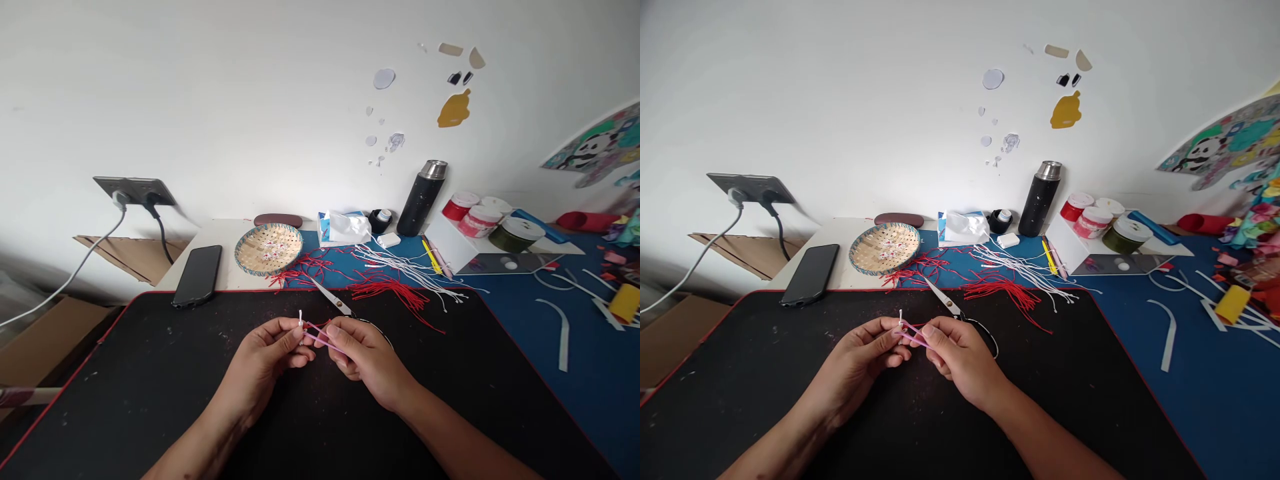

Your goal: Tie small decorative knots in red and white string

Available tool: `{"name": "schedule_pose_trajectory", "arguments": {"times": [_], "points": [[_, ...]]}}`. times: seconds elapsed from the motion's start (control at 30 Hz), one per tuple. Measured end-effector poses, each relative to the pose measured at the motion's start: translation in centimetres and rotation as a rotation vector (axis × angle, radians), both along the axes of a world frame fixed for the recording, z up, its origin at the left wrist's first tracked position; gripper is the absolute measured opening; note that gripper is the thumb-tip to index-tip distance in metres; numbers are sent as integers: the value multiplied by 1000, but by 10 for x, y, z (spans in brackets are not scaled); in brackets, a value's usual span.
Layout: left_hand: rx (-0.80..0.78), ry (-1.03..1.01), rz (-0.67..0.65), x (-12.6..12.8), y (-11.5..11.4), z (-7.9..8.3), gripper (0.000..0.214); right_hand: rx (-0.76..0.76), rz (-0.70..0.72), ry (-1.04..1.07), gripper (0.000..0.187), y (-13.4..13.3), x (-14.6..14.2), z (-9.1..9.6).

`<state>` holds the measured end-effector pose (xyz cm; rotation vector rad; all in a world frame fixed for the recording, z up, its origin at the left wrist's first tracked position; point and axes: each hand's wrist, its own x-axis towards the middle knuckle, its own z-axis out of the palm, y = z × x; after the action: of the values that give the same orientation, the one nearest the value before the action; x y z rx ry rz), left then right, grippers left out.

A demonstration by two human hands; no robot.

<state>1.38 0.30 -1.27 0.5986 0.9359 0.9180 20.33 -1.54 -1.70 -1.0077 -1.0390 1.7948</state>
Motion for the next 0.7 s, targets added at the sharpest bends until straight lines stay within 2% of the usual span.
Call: {"name": "schedule_pose_trajectory", "arguments": {"times": [0.37,0.43,0.57,0.7], "points": [[52,47,-14,-2,0,-1,31,81,-30,-88,45,1,2,1],[63,52,-21,-3,0,-1,31,174,-61,-179,40,1,2,0],[87,57,-21,-3,-1,-2,34,454,-132,-458,22,-2,2,0],[100,68,-23,-4,-2,0,34,583,-167,-576,16,-4,2,0]]}}
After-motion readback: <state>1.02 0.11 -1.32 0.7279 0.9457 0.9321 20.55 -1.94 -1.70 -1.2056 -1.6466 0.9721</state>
